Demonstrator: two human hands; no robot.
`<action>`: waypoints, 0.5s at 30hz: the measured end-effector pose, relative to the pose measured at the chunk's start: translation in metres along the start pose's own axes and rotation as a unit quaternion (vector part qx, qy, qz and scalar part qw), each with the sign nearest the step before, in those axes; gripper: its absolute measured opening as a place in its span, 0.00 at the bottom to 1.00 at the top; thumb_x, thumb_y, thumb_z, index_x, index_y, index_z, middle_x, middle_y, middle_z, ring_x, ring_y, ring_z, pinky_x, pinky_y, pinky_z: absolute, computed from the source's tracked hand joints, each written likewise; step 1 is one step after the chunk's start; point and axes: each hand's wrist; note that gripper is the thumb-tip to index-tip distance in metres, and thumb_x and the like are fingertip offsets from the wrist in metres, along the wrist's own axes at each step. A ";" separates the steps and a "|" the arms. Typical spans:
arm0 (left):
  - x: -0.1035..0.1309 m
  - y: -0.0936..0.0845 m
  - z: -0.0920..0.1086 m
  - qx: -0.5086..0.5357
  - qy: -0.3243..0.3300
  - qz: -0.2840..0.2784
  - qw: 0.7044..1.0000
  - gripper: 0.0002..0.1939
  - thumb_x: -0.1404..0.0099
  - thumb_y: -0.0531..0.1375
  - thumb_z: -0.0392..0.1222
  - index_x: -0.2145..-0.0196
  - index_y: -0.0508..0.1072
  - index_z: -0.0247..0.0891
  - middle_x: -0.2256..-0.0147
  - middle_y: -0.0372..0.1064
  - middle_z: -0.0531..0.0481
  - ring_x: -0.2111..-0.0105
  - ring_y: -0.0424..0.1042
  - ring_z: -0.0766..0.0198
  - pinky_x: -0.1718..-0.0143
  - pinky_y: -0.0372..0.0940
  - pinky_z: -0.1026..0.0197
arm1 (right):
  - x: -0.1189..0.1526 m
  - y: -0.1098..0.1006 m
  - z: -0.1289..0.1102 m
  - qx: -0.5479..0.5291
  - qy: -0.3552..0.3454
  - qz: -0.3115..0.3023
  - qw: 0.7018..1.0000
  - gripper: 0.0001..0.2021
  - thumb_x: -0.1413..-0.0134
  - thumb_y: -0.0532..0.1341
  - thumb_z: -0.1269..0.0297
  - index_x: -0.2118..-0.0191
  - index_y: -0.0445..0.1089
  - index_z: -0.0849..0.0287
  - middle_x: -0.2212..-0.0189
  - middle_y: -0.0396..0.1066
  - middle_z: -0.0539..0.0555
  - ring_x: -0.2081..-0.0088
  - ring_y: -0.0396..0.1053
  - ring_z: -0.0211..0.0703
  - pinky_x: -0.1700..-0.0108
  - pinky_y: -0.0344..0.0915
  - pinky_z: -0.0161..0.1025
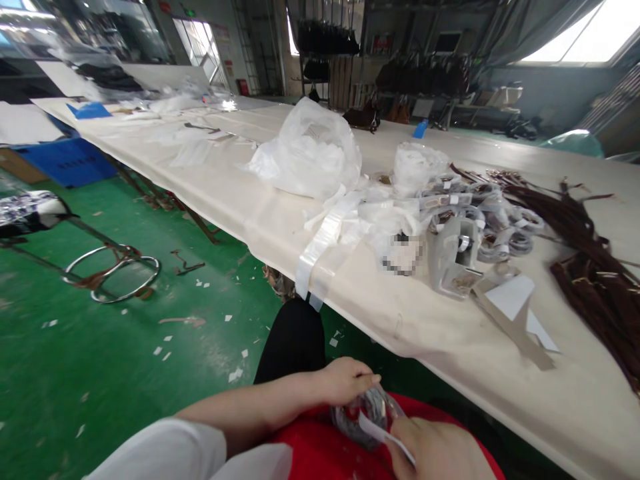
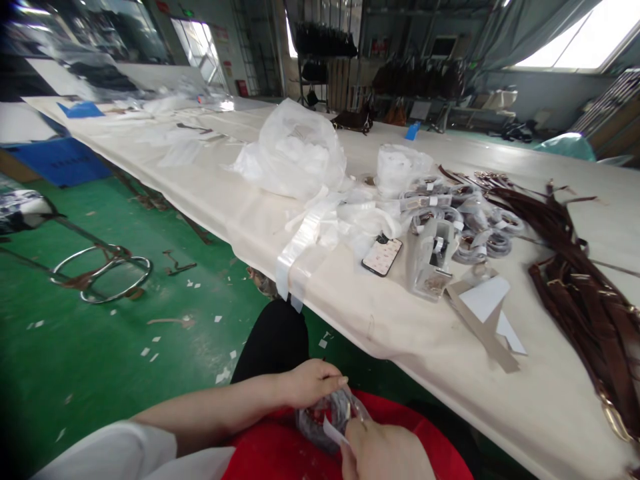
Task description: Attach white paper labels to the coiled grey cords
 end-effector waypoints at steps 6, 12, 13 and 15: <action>0.001 0.000 0.001 0.016 -0.008 -0.032 0.999 0.27 0.30 0.51 0.60 0.64 0.80 0.36 0.76 0.71 0.52 0.80 0.68 0.67 0.77 0.59 0.68 | -0.031 0.002 -0.028 0.052 0.087 -0.047 0.994 0.14 0.45 0.55 0.78 0.64 0.78 0.58 0.73 0.81 0.58 0.74 0.79 0.54 0.79 0.46 0.43; 0.003 -0.002 0.001 0.005 0.018 -0.016 1.000 0.25 0.31 0.51 0.56 0.73 0.74 0.36 0.81 0.60 0.56 0.79 0.61 0.69 0.77 0.56 0.68 | -0.040 -0.003 -0.015 -0.030 0.105 -0.031 0.994 0.07 0.43 0.60 0.68 0.67 0.76 0.55 0.70 0.80 0.53 0.67 0.78 0.51 0.69 0.57 0.41; 0.004 -0.003 0.002 0.001 0.027 -0.011 1.000 0.24 0.31 0.52 0.56 0.75 0.73 0.36 0.82 0.57 0.56 0.79 0.59 0.69 0.77 0.54 0.68 | -0.037 -0.006 -0.008 -0.072 0.113 -0.027 0.991 0.06 0.44 0.61 0.65 0.70 0.74 0.54 0.71 0.79 0.51 0.68 0.76 0.49 0.68 0.57 0.40; 0.007 -0.005 0.005 -0.008 0.048 -0.002 0.999 0.24 0.31 0.51 0.55 0.77 0.70 0.36 0.82 0.54 0.57 0.79 0.55 0.69 0.78 0.51 0.68 | -0.033 -0.013 0.006 -0.177 0.130 -0.018 0.975 0.08 0.45 0.62 0.62 0.74 0.70 0.54 0.75 0.75 0.48 0.70 0.71 0.44 0.68 0.56 0.38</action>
Point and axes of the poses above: each hand's wrist, its own x-axis away from the middle knuckle, its own y-axis out of the palm, z = x × y
